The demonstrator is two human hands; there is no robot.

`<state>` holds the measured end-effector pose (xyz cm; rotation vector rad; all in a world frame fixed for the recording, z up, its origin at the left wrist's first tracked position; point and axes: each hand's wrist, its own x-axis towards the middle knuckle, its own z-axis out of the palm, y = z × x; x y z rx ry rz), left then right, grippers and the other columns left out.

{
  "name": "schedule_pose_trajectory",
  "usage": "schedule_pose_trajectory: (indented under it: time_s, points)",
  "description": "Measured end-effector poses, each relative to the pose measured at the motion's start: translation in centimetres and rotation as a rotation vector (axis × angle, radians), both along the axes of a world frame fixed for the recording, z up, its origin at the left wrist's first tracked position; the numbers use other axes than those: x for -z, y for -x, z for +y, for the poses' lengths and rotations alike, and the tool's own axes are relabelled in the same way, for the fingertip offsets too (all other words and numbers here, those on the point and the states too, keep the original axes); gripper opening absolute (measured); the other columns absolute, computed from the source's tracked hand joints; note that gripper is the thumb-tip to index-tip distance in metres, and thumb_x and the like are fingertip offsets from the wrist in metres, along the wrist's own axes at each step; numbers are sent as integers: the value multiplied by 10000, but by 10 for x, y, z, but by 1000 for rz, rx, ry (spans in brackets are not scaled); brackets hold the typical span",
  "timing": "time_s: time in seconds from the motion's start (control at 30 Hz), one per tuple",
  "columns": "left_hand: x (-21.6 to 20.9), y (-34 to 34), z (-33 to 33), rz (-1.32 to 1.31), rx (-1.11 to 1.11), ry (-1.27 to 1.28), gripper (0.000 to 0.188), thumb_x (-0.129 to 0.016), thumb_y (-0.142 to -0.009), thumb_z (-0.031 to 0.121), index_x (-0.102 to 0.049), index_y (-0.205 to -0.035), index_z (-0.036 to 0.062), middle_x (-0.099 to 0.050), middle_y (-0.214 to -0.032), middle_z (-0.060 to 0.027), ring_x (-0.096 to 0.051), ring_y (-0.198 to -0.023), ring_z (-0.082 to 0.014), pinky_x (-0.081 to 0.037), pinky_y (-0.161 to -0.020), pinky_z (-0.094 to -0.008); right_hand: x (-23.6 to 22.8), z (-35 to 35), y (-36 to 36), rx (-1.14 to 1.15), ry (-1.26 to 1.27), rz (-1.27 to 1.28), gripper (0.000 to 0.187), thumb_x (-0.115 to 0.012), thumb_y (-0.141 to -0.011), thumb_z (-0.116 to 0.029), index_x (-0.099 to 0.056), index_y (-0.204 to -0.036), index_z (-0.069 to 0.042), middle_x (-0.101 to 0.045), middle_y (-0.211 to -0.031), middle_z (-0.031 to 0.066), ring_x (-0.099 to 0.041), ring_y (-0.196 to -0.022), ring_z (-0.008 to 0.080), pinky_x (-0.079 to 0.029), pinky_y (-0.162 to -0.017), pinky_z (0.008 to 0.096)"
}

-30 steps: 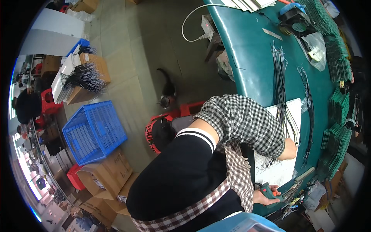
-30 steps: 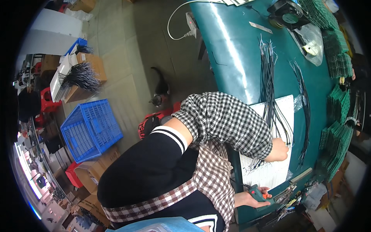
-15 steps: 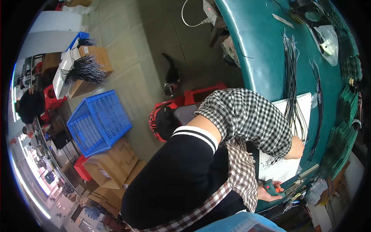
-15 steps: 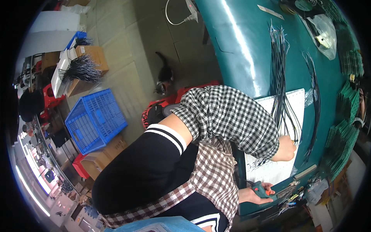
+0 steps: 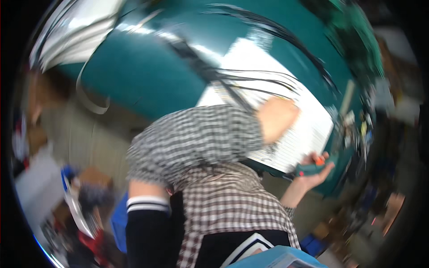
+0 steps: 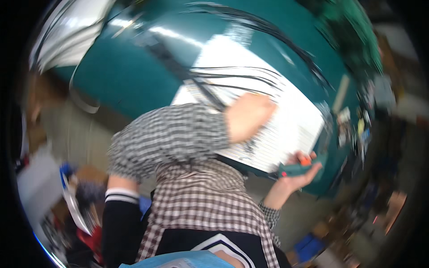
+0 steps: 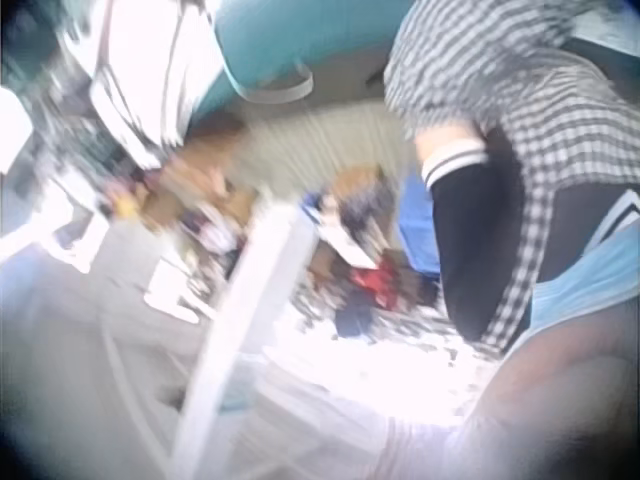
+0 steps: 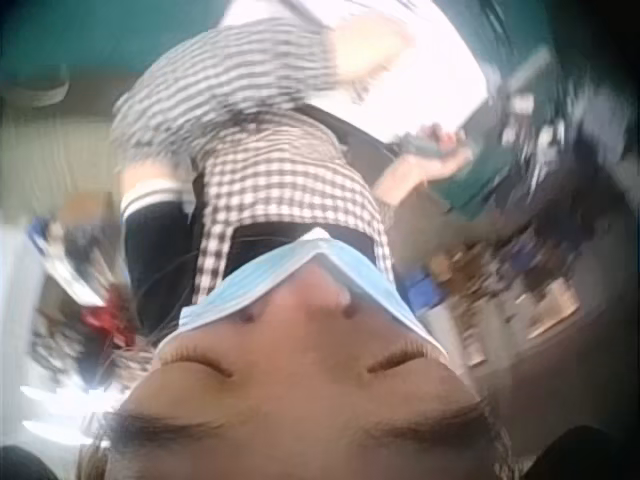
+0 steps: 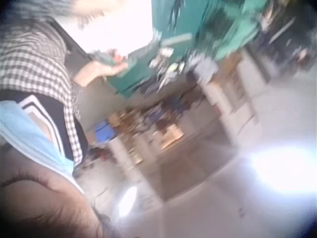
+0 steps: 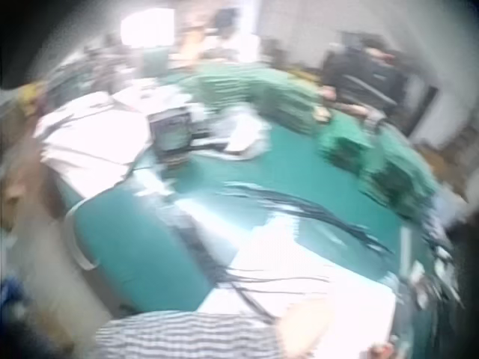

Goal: The person uses a soldering iron to attach black wires to a large white LED panel. They hold the wires with one hand and apply the soldering iron with the other, working methodically across the panel's surface. The person occasionally adjusts the position of the wires and the panel during the process.

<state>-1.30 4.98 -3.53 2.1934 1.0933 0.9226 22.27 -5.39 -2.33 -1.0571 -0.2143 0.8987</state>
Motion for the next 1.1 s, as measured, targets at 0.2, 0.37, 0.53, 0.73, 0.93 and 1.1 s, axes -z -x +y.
schedule_pose_trajectory:
  time_s: [0.2,0.37,0.53,0.73,0.93,1.1]
  points:
    - [-29,11,28,198,152,163,279,-640,-782,40,-567,-1051,34,-596,-893,-151,-606,-856,-357,-491,-753,-442,11,-7,-9,-142,-146,44,385,-508,-1010,-405,-559,-1125,-41,-657,-847,37,-601,-754,164,-499,-862,380]
    - [-25,5,47,103,188,188,141,-654,-809,58,-622,-946,47,-595,-879,-131,-612,-813,-340,-491,-713,-418,12,-17,-9,-128,-115,-62,395,-493,-1011,-391,-541,-1162,-29,-647,-866,33,-600,-791,165,-505,-871,399]
    - [-47,-1,38,161,185,198,101,-675,-806,47,-629,-896,37,-591,-852,-111,-621,-754,-298,-493,-646,-379,-6,-35,-4,-146,-26,-163,449,-513,-995,-435,-516,-1175,-23,-602,-891,25,-564,-801,158,-478,-873,379]
    - [-39,-6,42,30,116,445,94,-703,-821,65,-646,-881,20,-614,-835,-95,-628,-714,-213,-500,-628,-311,-17,-41,-5,-182,48,-309,506,-506,-985,-473,-510,-1192,-11,-543,-884,19,-518,-765,146,-482,-864,381]
    - [-36,-10,42,23,110,489,104,-716,-817,74,-655,-864,4,-623,-831,-88,-623,-715,-179,-507,-631,-292,-16,-48,-2,-204,105,-316,518,-503,-975,-481,-508,-1189,-10,-520,-862,13,-502,-761,148,-472,-863,387]
    - [-40,-10,43,113,131,419,110,-723,-807,77,-653,-857,8,-624,-830,-85,-625,-715,-178,-513,-642,-285,-17,-54,-3,-249,108,-351,523,-500,-969,-482,-507,-1188,-7,-509,-853,20,-501,-776,160,-456,-850,405]
